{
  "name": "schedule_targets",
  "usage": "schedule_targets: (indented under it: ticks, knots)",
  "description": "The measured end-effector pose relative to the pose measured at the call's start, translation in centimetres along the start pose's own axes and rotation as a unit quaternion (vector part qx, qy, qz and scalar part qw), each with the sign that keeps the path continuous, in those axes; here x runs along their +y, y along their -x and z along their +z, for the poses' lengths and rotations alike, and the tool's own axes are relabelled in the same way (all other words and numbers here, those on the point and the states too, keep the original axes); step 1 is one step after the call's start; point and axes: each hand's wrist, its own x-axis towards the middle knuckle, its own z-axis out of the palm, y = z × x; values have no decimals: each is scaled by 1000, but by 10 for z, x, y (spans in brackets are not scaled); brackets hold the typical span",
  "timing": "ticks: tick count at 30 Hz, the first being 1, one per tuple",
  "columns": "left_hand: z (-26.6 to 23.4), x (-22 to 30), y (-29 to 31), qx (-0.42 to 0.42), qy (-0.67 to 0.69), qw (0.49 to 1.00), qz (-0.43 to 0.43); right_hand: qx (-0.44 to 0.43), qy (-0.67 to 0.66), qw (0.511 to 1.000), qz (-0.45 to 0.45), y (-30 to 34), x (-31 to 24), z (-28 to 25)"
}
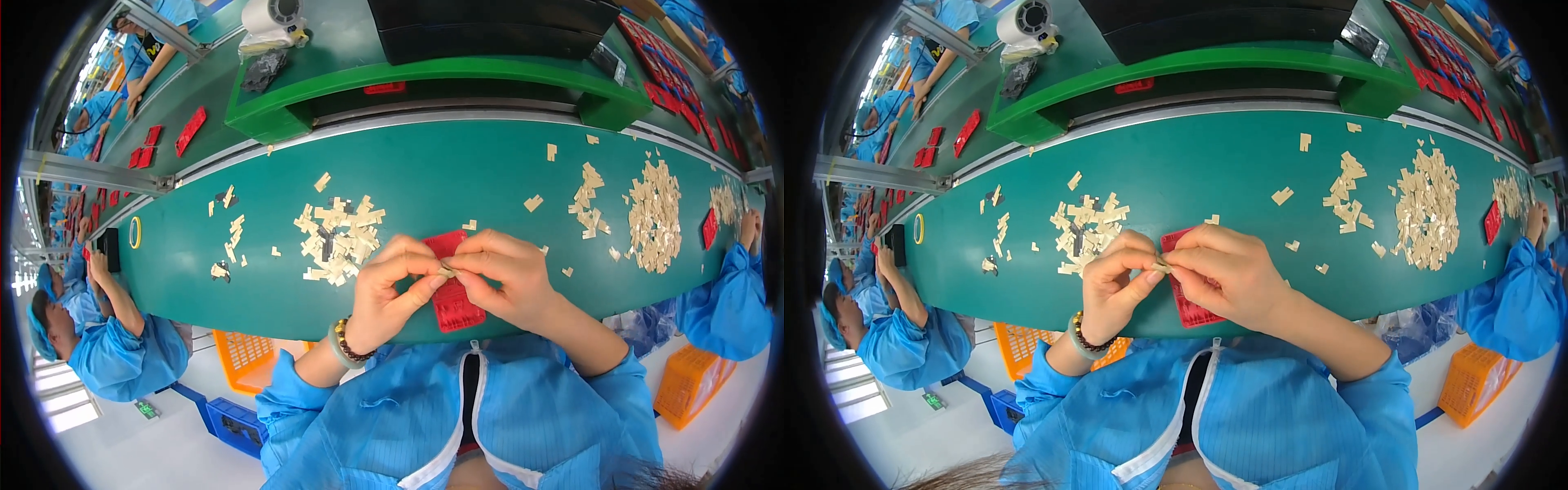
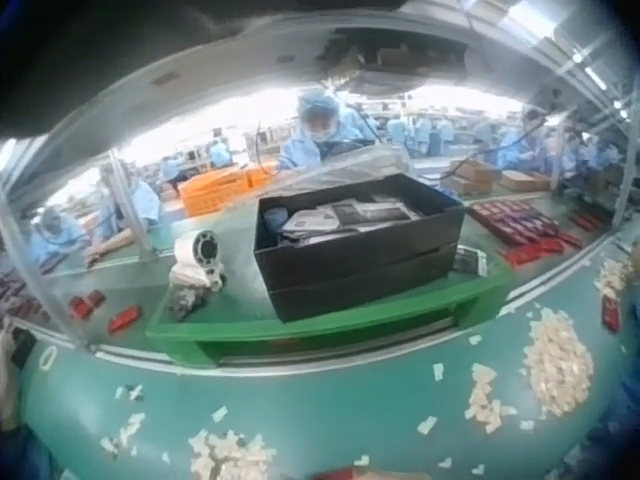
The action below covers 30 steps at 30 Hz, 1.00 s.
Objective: The person assembles small metal components into red plastic housings by hand on an industrial assembly line.
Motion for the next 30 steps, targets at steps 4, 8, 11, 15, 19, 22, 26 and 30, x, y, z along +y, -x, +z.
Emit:
schedule_targets:
  ticks: [4, 8, 11, 15, 19, 22, 26, 30]
  knots:
    - [-5, 9, -12, -41, -167, 974, 149, -4, -54, 998, 31, 4, 1, -4]
    - [-2, 23, -11, -139, -264, 892, 340, -32, 34, 989, 144, 18, 23, -28]
    - [0, 15, -17, -134, -332, 837, 414, 37, 165, 971, 168, 26, 41, -45]
    - [2, 3, -14, -73, -438, 787, 427, -68, -33, 992, 97, 9, 6, -30]
    - [6, 1, -13, -24, -486, 756, 439, -133, 10, 991, 1, 2, 9, -22]
    - [7, 1, -11, -19, -508, 726, 464, -115, 42, 993, 0, 0, 7, -21]
    - [8, 2, -12, -35, -514, 701, 494, -116, 98, 988, -41, 0, 5, -20]
    - [8, 1, -12, -16, -505, 702, 502, -114, 128, 983, -66, -3, -1, -22]
